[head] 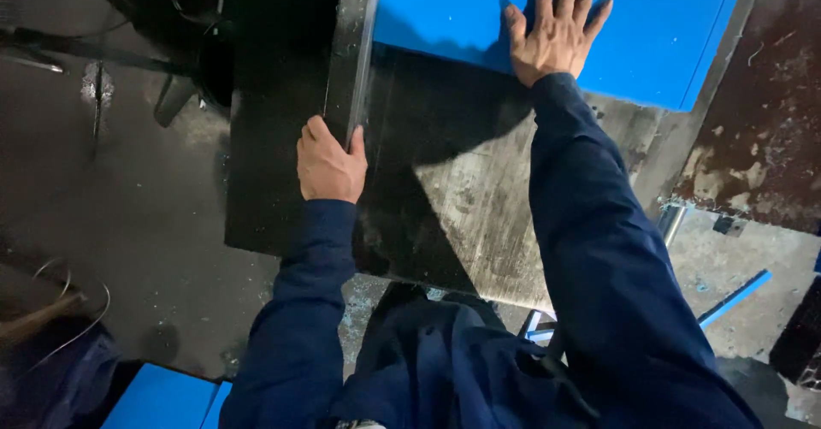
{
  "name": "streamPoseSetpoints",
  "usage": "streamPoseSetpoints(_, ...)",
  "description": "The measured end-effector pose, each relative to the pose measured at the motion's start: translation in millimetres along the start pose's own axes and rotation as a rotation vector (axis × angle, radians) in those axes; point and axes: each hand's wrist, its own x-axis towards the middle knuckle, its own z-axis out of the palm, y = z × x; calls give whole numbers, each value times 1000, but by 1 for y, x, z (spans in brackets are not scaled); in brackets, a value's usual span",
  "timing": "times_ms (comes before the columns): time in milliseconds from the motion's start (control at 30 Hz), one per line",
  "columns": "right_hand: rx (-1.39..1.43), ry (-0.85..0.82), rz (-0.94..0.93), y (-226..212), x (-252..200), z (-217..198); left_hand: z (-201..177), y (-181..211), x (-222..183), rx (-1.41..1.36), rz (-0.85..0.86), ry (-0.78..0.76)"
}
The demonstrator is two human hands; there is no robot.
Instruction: Placing blue plastic panels onto a machine for processing and stacking them.
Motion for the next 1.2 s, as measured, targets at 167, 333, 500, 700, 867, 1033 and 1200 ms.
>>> streamPoseSetpoints(167, -6, -1, 2, -1, -20, 4, -4, 1, 1, -10, 20, -4)
streamPoseSetpoints(333, -15, -24, -1, -2, -45, 10, -2, 1, -1, -24, 35, 37)
streamPoseSetpoints(500, -1, -22, -15, -10, -77, 9, 1, -4, 0, -55, 12, -2)
streamPoseSetpoints(700, 45, 3, -36, -13, -111, 17, 16, -12, -4, -47, 52, 83)
streamPoseSetpoints(867, 49, 35, -36, -11, -149, 32, 4, -10, -9, -82, 91, 146)
streamPoseSetpoints(1033, 36, 77, -28, -5, -204, 60, -5, 3, -45, -92, 341, 374)
streamPoseSetpoints(1200, -14, 114, -90, -7, -291, 81, -11, 18, -113, -144, 429, 152)
